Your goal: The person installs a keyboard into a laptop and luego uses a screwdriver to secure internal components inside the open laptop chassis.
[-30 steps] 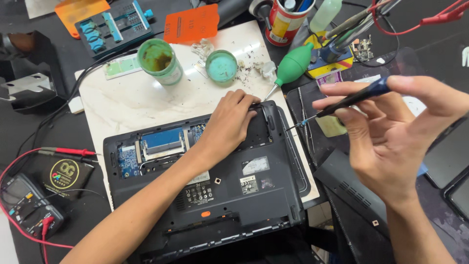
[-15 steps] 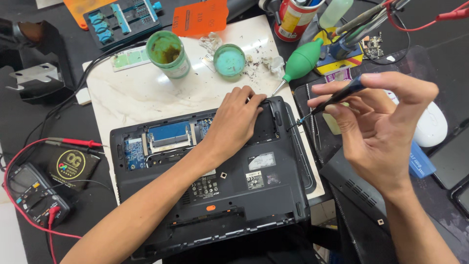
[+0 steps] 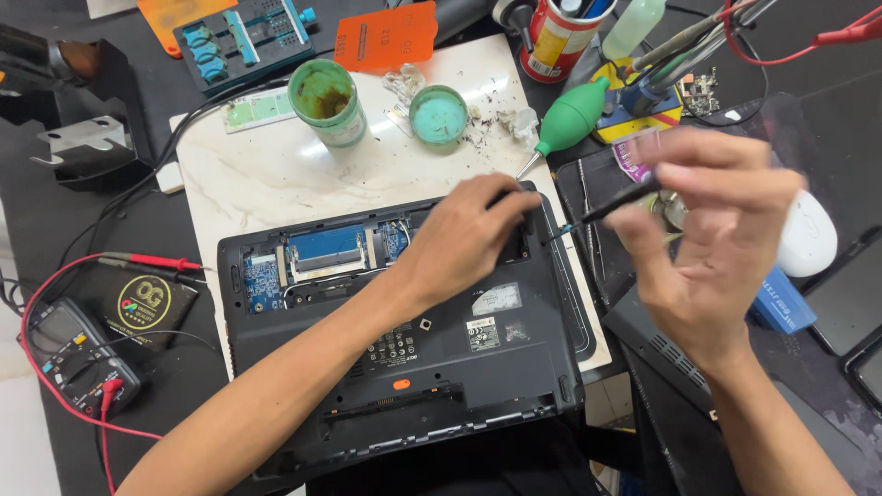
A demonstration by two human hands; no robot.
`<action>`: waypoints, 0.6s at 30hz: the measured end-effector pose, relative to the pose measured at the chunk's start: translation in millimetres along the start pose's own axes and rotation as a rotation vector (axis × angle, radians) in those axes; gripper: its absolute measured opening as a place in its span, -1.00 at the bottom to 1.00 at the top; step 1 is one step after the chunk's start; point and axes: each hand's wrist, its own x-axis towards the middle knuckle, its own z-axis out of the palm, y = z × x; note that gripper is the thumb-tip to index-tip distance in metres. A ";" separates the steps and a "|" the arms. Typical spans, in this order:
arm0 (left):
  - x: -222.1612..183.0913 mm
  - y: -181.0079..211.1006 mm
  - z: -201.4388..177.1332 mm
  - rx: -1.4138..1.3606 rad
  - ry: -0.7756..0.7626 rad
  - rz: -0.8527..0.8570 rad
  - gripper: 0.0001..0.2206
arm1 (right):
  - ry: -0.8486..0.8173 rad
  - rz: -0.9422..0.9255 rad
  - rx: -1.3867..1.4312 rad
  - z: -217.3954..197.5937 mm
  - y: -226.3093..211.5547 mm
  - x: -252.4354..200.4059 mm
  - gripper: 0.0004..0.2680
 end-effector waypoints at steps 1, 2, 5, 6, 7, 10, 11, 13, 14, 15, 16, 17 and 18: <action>-0.1 1.4 1.1 -0.015 -0.025 0.027 -0.73 | 0.002 0.034 0.018 1.2 -2.7 2.0 -0.69; -0.5 2.8 2.2 -0.030 -0.050 0.055 -0.73 | 0.011 0.114 0.073 1.3 -7.2 3.2 -0.73; -0.9 6.5 6.2 -0.004 -0.072 0.136 -0.77 | 0.054 0.085 0.058 4.3 -12.4 12.7 -0.67; -0.7 6.5 6.7 0.019 -0.071 0.163 -0.78 | 0.073 0.029 0.024 5.0 -12.9 15.6 -0.62; -1.1 5.9 6.9 0.017 -0.081 0.157 -0.79 | 0.048 0.035 0.033 5.0 -14.9 15.6 -0.67; -2.0 3.7 6.5 0.016 -0.098 0.149 -0.79 | 0.036 0.049 0.081 7.2 -16.9 11.7 -0.73; -2.4 3.8 7.0 0.014 -0.097 0.153 -0.79 | 0.072 0.053 0.111 9.9 -14.5 11.2 -0.70; -2.8 3.7 7.6 0.014 -0.095 0.157 -0.78 | 0.093 0.043 0.140 11.0 -12.0 9.8 -0.66; -2.7 3.5 7.8 0.015 -0.093 0.157 -0.78 | 0.078 0.028 0.139 11.6 -11.9 9.4 -0.65; -2.3 3.3 7.8 0.017 -0.092 0.158 -0.78 | 0.071 0.043 0.134 11.9 -12.5 9.0 -0.67; -2.0 3.4 7.9 0.016 -0.092 0.156 -0.78 | 0.064 0.057 0.128 12.5 -13.4 8.7 -0.68; -2.2 3.7 7.5 0.016 -0.094 0.154 -0.79 | 0.065 0.101 0.121 13.1 -14.4 8.0 -0.71; -2.4 4.0 7.0 0.016 -0.096 0.152 -0.79 | 0.065 0.144 0.114 13.3 -14.6 7.7 -0.75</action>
